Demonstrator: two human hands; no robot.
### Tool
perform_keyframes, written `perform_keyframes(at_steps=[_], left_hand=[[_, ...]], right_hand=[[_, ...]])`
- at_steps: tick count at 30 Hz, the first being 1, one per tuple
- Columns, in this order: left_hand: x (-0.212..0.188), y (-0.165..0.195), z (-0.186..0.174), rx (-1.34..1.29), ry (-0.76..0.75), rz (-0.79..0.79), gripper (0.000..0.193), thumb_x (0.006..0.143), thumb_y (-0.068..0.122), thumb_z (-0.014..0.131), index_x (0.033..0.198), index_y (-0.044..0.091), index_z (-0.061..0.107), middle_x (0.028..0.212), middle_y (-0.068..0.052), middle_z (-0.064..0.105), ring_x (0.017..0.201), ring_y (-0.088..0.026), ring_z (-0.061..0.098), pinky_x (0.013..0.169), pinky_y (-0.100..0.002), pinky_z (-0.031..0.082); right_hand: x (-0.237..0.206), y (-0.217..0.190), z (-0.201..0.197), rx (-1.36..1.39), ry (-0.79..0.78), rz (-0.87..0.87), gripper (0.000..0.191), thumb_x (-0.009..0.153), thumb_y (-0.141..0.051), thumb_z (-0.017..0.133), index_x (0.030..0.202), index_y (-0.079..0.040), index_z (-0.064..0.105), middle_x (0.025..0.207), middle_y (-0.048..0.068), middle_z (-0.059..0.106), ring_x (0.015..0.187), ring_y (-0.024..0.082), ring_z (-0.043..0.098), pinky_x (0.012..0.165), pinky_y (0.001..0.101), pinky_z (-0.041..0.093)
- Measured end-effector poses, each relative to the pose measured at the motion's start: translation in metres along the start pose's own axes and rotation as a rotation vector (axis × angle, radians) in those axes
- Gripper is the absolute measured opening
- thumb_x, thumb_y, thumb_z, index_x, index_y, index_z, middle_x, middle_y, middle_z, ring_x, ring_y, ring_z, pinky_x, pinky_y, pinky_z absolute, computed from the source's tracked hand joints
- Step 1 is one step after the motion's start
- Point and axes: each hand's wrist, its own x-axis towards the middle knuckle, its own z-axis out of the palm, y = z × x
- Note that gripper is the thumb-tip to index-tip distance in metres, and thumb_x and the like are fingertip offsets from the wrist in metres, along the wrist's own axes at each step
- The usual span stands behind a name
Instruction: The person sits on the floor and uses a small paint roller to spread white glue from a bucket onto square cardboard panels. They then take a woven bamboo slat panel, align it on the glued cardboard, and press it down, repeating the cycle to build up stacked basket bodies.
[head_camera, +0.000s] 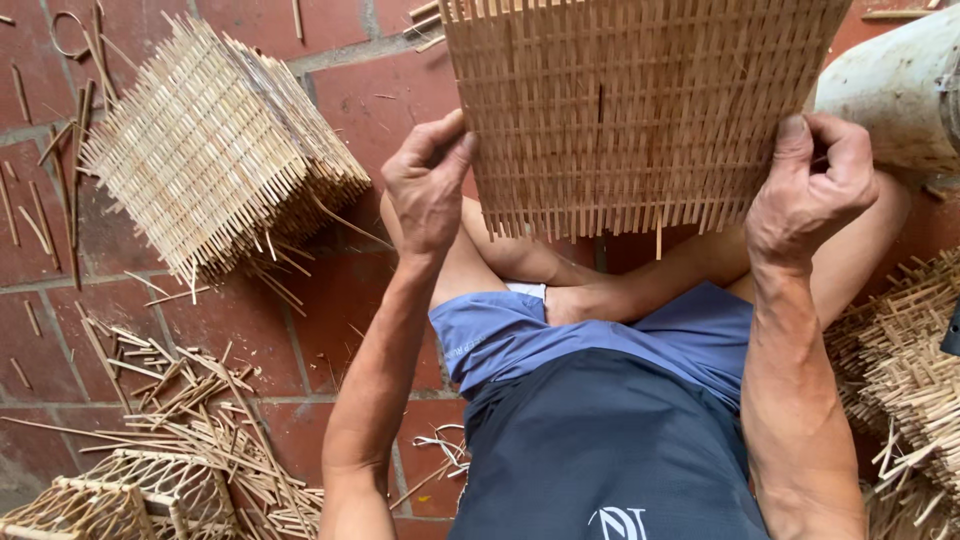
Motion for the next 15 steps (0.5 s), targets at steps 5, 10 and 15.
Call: perform_keyframes(at_steps=[5, 10, 15], left_hand=[[-0.004, -0.006, 0.002, 0.04, 0.044, 0.035, 0.024, 0.102, 0.003, 0.073, 0.125, -0.003, 0.072, 0.113, -0.009, 0.073, 0.104, -0.013, 0.068, 0.097, -0.026, 0.059], [-0.007, -0.008, 0.003, -0.003, 0.092, 0.02, 0.024, 0.101, 0.002, 0.071, 0.124, -0.003, 0.071, 0.117, -0.009, 0.074, 0.106, -0.013, 0.069, 0.098, -0.026, 0.058], [-0.003, -0.015, 0.004, -0.057, 0.114, -0.024, 0.024, 0.099, 0.001, 0.072, 0.123, -0.004, 0.071, 0.117, -0.011, 0.074, 0.106, -0.014, 0.069, 0.097, -0.027, 0.058]], right_hand=[[-0.009, 0.003, 0.004, 0.069, 0.008, 0.05, 0.018, 0.107, -0.011, 0.075, 0.109, 0.006, 0.072, 0.096, 0.012, 0.073, 0.083, 0.018, 0.064, 0.078, 0.0322, 0.053], [-0.011, 0.014, 0.012, 0.138, 0.028, 0.099, 0.015, 0.104, -0.005, 0.075, 0.112, 0.008, 0.074, 0.099, 0.012, 0.075, 0.087, 0.017, 0.066, 0.083, 0.0299, 0.057], [-0.005, 0.015, 0.016, 0.147, 0.022, 0.074, 0.017, 0.104, -0.007, 0.075, 0.109, 0.009, 0.07, 0.098, 0.013, 0.073, 0.084, 0.017, 0.063, 0.084, 0.0308, 0.056]])
